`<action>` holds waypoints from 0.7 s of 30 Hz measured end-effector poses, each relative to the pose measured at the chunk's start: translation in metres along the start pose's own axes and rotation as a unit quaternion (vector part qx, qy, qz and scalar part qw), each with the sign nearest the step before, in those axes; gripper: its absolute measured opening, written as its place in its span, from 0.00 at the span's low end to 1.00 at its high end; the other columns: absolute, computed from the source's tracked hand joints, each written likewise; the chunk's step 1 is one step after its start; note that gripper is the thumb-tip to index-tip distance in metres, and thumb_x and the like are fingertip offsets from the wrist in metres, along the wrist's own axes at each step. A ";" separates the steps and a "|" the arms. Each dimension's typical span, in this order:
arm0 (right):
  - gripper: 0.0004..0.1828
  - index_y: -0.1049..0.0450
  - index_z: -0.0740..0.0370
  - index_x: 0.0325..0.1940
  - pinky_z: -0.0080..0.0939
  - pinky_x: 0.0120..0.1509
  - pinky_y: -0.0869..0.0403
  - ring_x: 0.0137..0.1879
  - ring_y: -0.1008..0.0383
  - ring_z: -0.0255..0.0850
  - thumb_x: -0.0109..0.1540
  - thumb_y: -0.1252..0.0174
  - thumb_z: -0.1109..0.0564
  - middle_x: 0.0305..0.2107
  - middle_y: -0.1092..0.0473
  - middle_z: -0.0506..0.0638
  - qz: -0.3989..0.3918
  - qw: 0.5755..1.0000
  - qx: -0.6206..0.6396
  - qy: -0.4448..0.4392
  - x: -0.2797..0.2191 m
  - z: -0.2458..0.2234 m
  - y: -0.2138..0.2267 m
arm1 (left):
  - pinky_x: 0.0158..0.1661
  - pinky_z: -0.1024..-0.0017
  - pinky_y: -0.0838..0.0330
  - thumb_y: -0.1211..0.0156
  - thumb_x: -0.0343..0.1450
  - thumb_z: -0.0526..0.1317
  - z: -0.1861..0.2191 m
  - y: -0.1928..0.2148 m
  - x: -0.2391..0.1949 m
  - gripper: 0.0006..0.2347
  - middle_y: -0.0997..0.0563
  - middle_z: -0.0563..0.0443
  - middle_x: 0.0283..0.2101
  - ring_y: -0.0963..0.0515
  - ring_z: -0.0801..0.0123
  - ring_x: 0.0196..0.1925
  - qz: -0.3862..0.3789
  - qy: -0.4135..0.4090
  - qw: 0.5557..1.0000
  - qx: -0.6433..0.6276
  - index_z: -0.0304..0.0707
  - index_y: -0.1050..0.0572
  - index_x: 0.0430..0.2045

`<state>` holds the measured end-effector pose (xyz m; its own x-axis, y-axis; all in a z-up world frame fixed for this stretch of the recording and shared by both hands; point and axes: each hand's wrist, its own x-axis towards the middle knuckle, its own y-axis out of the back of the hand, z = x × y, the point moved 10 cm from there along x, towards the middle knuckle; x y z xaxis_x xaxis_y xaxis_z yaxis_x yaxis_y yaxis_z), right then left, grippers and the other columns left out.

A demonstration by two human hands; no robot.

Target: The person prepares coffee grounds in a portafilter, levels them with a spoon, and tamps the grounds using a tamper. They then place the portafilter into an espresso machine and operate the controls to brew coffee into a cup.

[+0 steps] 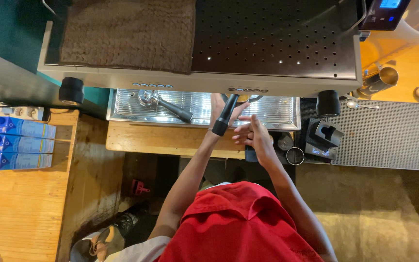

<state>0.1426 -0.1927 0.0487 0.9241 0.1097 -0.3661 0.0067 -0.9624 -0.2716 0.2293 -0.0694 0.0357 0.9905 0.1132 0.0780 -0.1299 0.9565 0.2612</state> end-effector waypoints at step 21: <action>0.24 0.33 0.57 0.53 0.45 0.43 0.33 0.43 0.36 0.45 0.58 0.41 0.44 0.37 0.39 0.48 0.025 0.708 -0.589 0.388 0.068 0.024 -0.187 | 0.45 0.71 0.29 0.45 0.70 0.40 -0.106 0.181 -0.136 0.10 0.23 0.51 0.40 0.23 0.70 0.43 0.108 0.176 0.974 -0.094 0.43 0.27 0.44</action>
<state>0.1951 0.0012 0.0529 0.8637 0.3378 0.3740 -0.1417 -0.5495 0.8234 0.0760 0.1167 -0.0293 0.8992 0.3711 -0.2319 -0.3595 0.9286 0.0921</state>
